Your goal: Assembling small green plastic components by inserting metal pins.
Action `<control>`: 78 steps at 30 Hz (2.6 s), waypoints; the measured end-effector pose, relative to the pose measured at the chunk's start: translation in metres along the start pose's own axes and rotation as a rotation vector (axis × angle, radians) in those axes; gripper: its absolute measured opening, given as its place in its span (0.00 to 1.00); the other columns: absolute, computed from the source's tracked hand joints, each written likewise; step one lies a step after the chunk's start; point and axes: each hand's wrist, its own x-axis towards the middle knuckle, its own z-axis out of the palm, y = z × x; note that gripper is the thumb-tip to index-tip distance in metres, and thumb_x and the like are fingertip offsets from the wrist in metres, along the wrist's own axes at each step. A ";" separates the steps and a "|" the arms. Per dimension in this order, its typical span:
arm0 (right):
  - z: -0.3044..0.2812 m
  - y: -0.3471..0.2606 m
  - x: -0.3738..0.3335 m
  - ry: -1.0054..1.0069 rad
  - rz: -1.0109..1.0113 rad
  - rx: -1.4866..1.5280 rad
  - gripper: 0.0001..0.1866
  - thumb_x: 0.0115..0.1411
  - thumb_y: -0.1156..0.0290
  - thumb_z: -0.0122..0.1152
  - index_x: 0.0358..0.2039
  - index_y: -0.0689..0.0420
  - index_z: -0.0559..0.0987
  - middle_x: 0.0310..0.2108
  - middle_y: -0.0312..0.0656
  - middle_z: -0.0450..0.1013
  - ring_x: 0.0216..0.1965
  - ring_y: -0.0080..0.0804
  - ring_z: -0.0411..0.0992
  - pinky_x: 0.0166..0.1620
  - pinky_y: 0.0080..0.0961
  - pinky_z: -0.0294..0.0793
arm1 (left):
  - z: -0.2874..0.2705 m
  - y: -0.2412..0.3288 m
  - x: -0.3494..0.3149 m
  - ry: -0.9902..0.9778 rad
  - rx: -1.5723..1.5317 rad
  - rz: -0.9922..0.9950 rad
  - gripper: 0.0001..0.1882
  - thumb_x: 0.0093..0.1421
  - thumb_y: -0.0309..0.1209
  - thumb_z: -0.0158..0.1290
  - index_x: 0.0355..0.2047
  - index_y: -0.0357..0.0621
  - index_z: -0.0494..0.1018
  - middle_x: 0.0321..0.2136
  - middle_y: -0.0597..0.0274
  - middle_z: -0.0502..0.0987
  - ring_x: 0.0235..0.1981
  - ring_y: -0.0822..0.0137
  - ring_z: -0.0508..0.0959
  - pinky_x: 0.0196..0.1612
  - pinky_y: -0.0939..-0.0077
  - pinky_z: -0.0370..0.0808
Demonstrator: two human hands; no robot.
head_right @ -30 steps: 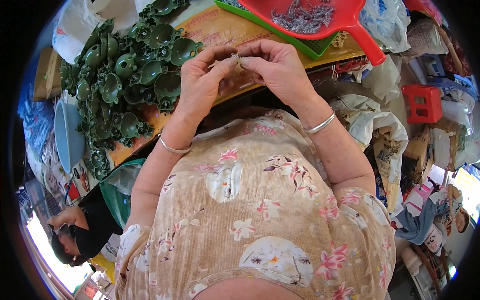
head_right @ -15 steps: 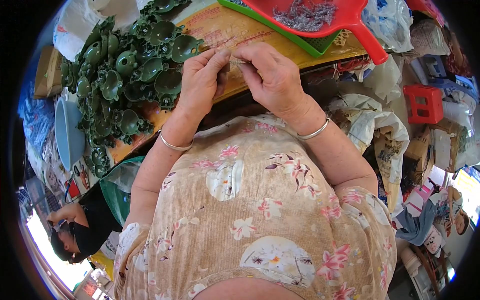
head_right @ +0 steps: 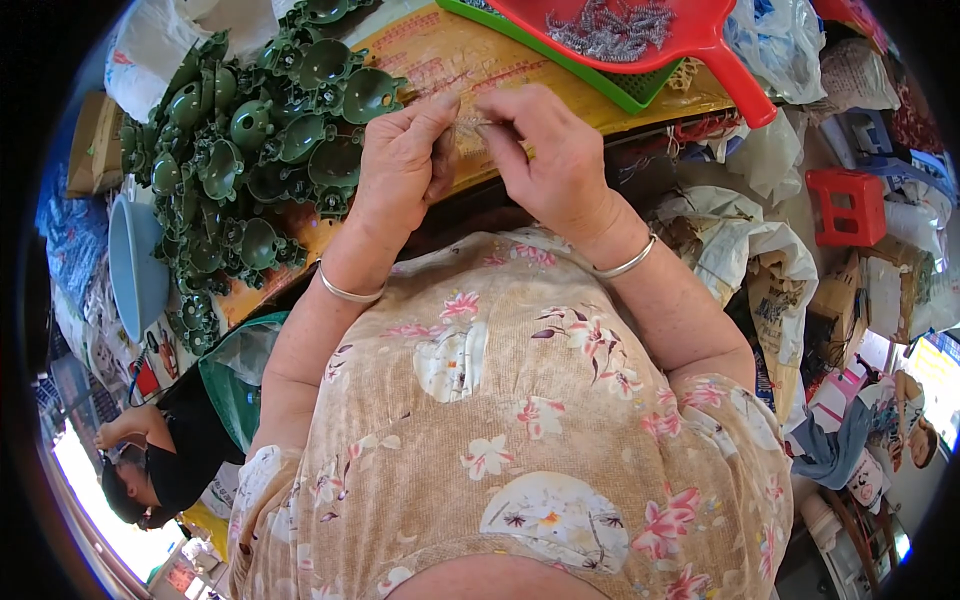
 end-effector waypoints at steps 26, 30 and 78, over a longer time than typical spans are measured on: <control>-0.005 0.015 0.006 -0.082 0.561 0.341 0.07 0.62 0.76 0.54 0.37 0.64 0.78 0.27 0.41 0.75 0.25 0.22 0.71 0.29 0.19 0.71 | -0.002 0.006 0.001 0.014 0.104 0.094 0.17 0.62 0.38 0.54 0.20 0.40 0.73 0.13 0.71 0.68 0.09 0.81 0.62 0.12 0.86 0.56; -0.006 -0.015 0.007 -0.083 0.380 0.117 0.08 0.60 0.75 0.56 0.37 0.66 0.77 0.27 0.50 0.74 0.26 0.34 0.73 0.33 0.25 0.72 | -0.003 0.004 -0.001 0.008 0.198 0.149 0.18 0.63 0.36 0.53 0.19 0.37 0.72 0.11 0.71 0.67 0.12 0.81 0.63 0.15 0.83 0.58; -0.017 0.032 0.008 -0.342 0.168 -0.628 0.02 0.51 0.76 0.54 0.26 0.59 0.71 0.26 0.49 0.70 0.29 0.48 0.73 0.31 0.37 0.75 | -0.009 -0.005 0.023 0.053 0.961 0.541 0.10 0.55 0.27 0.53 0.36 0.33 0.76 0.26 0.54 0.79 0.24 0.69 0.75 0.32 0.76 0.72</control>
